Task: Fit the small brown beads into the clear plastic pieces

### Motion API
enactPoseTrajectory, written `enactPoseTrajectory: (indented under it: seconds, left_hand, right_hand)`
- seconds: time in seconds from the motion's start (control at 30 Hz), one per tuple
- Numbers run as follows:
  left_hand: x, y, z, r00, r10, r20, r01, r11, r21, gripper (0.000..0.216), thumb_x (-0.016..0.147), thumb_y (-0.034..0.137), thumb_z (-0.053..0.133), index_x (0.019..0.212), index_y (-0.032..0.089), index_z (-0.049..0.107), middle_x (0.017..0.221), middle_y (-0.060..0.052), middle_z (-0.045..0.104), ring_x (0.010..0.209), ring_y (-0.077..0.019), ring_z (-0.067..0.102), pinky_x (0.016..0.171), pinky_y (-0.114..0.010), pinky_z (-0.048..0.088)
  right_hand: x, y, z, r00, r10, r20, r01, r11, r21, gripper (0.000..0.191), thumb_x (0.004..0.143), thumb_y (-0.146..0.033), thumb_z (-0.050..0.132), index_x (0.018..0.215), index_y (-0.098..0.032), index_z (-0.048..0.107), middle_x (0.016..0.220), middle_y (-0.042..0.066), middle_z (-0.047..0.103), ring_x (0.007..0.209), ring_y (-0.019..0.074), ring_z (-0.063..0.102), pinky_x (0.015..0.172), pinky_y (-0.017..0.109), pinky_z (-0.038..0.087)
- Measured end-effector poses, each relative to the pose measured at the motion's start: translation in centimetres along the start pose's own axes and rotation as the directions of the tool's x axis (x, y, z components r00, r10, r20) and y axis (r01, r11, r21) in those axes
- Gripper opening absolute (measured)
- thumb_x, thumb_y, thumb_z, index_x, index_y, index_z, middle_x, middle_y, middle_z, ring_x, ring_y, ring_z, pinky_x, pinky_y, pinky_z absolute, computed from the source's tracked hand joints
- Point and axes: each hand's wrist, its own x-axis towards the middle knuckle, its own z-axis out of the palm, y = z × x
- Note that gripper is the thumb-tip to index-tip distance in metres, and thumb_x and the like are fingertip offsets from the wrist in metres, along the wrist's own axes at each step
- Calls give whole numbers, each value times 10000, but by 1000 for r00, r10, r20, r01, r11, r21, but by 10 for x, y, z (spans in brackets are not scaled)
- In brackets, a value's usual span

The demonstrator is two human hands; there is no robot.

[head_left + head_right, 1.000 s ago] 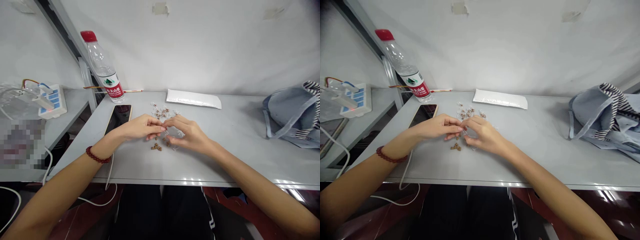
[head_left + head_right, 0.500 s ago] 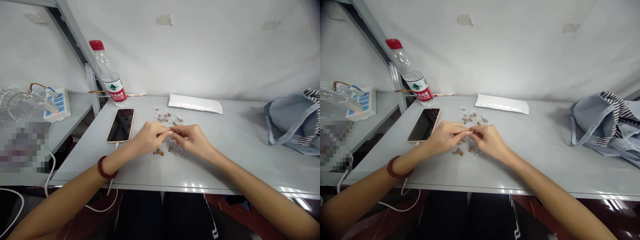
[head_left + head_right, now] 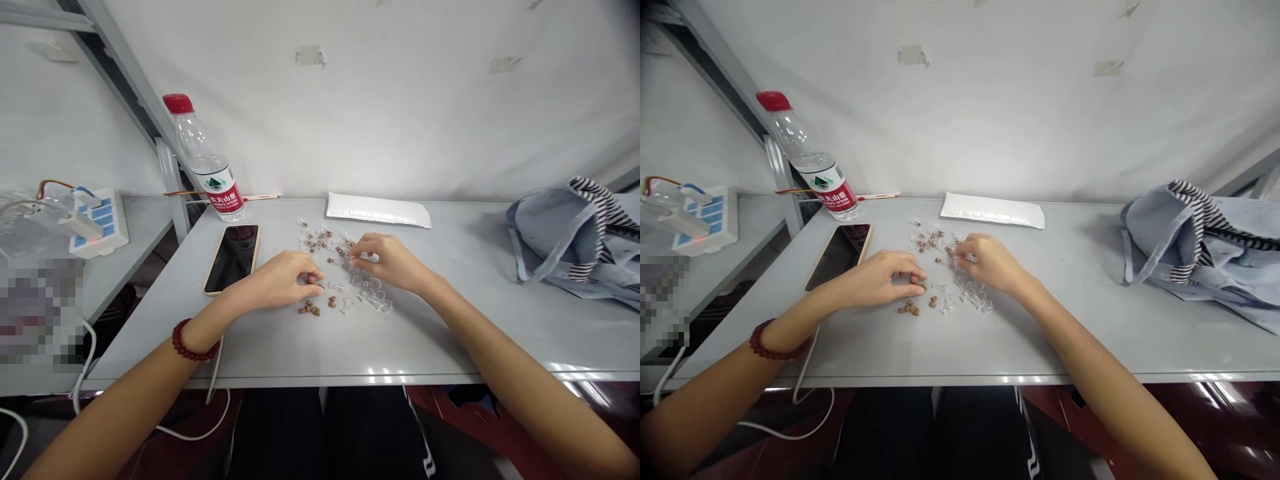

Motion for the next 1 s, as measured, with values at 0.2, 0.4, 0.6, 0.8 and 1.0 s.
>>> enactPoseTrajectory:
  seconds: [0.2,0.4,0.6,0.8,1.0]
  left_hand:
    - [12,-14,12,963,-82,-255,97,994,48,258,857,290,550,1062,185,668,939,-47,653,849,-188,584,798,-326,471]
    - [29,-16,28,981,7,-193,26,985,169,249,880,283,535,1048,144,655,964,-89,592,980,-244,510,883,-390,441]
    - [32,-14,32,983,50,-179,-23,988,152,137,890,216,493,886,137,605,908,-80,602,904,-227,499,834,-386,444]
    - [27,-6,28,970,0,-243,1,1000,4,108,880,207,510,810,165,581,841,-43,617,869,-208,510,812,-373,434]
    - [16,0,14,993,35,-110,-31,999,31,160,899,224,459,781,176,557,824,-38,594,923,-220,479,841,-391,402]
  right_hand:
    - [-1,-4,2,998,-23,66,25,999,-30,154,843,-193,578,900,-173,720,823,64,633,743,183,562,676,320,430]
    - [3,1,14,999,-43,-10,43,999,-31,174,848,-219,597,974,-149,694,893,90,619,829,209,557,739,339,453]
    - [5,0,26,987,-151,-54,145,984,-103,188,869,-213,570,988,-135,692,917,117,619,861,232,510,777,360,438]
    - [4,-7,23,960,-270,-68,269,963,-36,273,937,-242,460,878,-155,711,675,53,597,659,168,455,699,323,393]
    - [3,-12,19,940,-340,-20,341,940,4,247,924,-228,487,813,-173,700,626,9,557,614,140,405,709,317,362]
